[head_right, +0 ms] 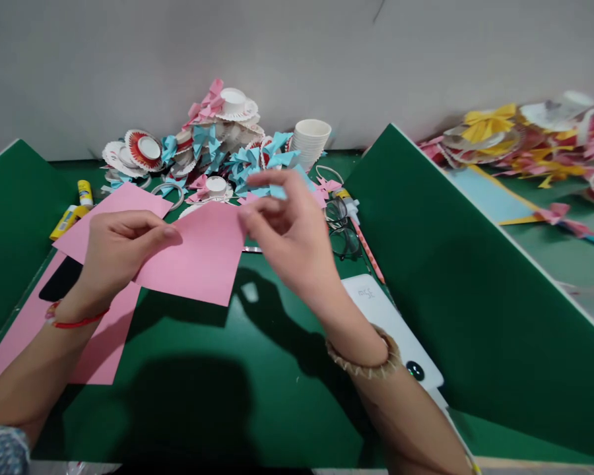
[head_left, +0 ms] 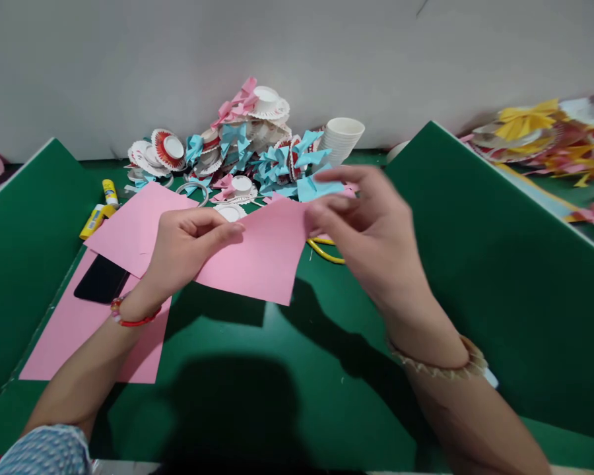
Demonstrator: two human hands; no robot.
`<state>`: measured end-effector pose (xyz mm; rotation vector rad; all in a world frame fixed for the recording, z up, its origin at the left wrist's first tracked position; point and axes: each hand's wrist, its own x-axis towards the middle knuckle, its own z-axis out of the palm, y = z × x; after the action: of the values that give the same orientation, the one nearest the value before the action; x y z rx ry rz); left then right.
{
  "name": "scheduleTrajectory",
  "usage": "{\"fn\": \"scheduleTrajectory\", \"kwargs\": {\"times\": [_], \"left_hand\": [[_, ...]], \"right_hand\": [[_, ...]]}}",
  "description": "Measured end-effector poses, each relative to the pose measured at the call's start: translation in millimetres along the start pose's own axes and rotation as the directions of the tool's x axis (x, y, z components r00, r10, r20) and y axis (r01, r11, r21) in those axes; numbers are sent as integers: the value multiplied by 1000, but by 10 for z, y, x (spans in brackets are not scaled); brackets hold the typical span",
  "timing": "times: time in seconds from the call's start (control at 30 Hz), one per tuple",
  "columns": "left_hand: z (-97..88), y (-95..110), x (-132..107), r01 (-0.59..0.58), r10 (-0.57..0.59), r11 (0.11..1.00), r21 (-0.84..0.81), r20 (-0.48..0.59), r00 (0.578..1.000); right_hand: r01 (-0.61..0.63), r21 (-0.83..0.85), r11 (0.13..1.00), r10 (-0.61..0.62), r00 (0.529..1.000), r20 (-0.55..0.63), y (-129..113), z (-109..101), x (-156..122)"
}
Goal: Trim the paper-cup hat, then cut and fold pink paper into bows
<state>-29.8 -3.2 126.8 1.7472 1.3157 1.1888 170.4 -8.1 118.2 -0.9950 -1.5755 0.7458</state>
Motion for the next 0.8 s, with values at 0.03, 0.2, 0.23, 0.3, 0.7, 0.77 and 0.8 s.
{"fn": "scheduleTrajectory", "kwargs": {"times": [0.03,0.2,0.23,0.3,0.7,0.77,0.8], "left_hand": [[-22,16,11,10,-10,1000,-7,30,1000],[-49,61,30,46,-43,999,-14,171,984],[-41,57,27,44,-41,999,-11,188,981],[-23,46,19,36,-34,999,-6,215,976],[-139,-196,203,-26,-2,971,-240,-116,993],[-107,-275,254,-22,-90,906,-422,-244,965],[-81,-298,267,6,-164,859,-511,-263,951]], "right_hand": [[90,-19,996,-91,994,-56,-28,-42,9],[138,-20,990,-133,978,161,-134,-149,18],[103,-29,994,-96,978,184,-135,-134,14],[67,-75,995,-52,983,177,-121,-81,8],[-219,2,976,219,975,-48,-66,-151,51],[-265,35,964,260,960,100,-72,-113,41],[-259,41,965,250,956,150,-73,-84,31]]}}
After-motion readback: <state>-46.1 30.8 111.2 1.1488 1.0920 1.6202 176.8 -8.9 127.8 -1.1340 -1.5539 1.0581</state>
